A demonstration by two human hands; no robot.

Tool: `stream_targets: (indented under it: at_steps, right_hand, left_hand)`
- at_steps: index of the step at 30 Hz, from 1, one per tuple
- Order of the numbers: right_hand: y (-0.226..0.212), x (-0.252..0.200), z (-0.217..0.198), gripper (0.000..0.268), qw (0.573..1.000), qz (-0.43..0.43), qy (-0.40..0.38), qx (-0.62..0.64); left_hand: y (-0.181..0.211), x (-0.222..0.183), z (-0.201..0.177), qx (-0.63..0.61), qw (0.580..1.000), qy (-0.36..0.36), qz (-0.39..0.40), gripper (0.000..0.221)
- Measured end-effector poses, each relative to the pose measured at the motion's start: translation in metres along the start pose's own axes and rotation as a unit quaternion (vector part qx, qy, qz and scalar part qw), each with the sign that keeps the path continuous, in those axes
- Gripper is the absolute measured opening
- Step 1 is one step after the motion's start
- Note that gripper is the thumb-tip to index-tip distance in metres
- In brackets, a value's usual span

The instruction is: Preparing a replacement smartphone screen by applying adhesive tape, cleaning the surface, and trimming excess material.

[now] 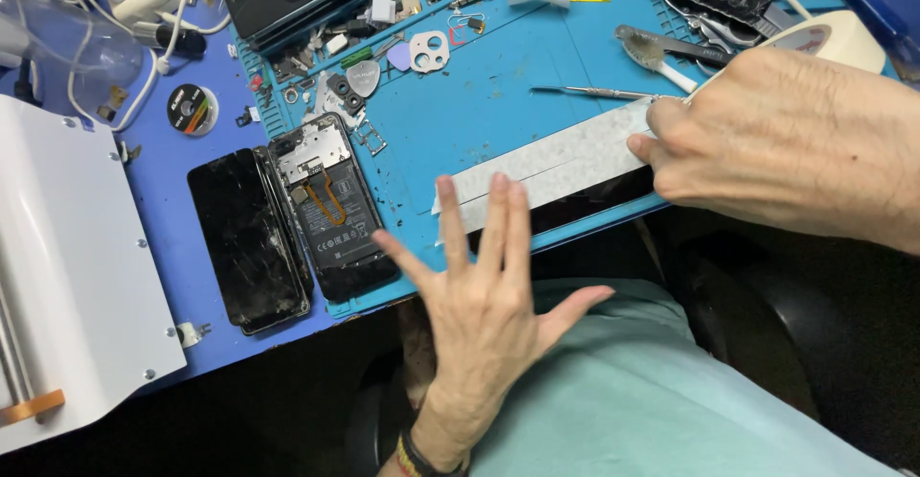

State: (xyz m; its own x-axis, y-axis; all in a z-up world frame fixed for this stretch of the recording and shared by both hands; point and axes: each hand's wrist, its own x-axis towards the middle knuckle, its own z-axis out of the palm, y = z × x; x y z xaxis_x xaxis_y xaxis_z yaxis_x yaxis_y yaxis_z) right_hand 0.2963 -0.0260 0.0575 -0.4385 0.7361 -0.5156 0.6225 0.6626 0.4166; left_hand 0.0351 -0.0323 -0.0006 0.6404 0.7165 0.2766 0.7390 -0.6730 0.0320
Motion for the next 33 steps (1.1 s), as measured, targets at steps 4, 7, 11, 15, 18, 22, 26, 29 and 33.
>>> stream_targets:
  at_steps: [4,7,11,15,18,22,26,29,33]
  right_hand:
    - [0.000,0.001,-0.003,0.020,1.000,-0.008,0.006,0.020]
    - [0.001,0.002,-0.004,0.020,0.999,-0.010,0.008,0.041]
    - [0.013,0.000,-0.018,0.011,0.996,0.047,-0.037,0.064]
    - [0.024,0.001,-0.021,0.049,0.991,0.105,-0.072,0.039]
    - [0.026,0.000,-0.017,0.050,0.986,0.118,-0.113,0.017]
    - [0.019,0.003,-0.010,0.046,0.985,0.151,-0.077,0.017]
    - [0.008,0.007,-0.014,0.038,0.976,0.202,-0.079,0.017]
    - [0.000,0.010,-0.017,0.028,0.968,0.223,-0.115,0.001]
    - [-0.002,0.012,-0.027,0.024,0.962,0.198,-0.189,-0.005]
  left_hand:
    - [0.036,0.029,0.011,-0.068,0.995,0.009,0.074,0.116]
    - [0.061,0.036,0.022,-0.076,0.994,0.009,0.078,0.119]
    - [0.066,0.039,0.022,-0.084,0.994,0.024,0.059,0.110]
    - [0.074,0.045,0.020,0.006,0.999,0.010,0.039,0.119]
    - [0.082,0.049,0.020,0.065,0.997,0.016,0.030,0.128]
    - [0.085,0.048,0.021,0.097,0.995,0.002,0.024,0.133]
    - [0.084,0.049,0.022,0.121,0.992,0.009,0.023,0.132]
    - [0.080,0.047,0.024,0.084,0.996,0.016,0.025,0.130]
    - [0.078,0.046,0.025,0.070,0.997,0.026,0.029,0.123]
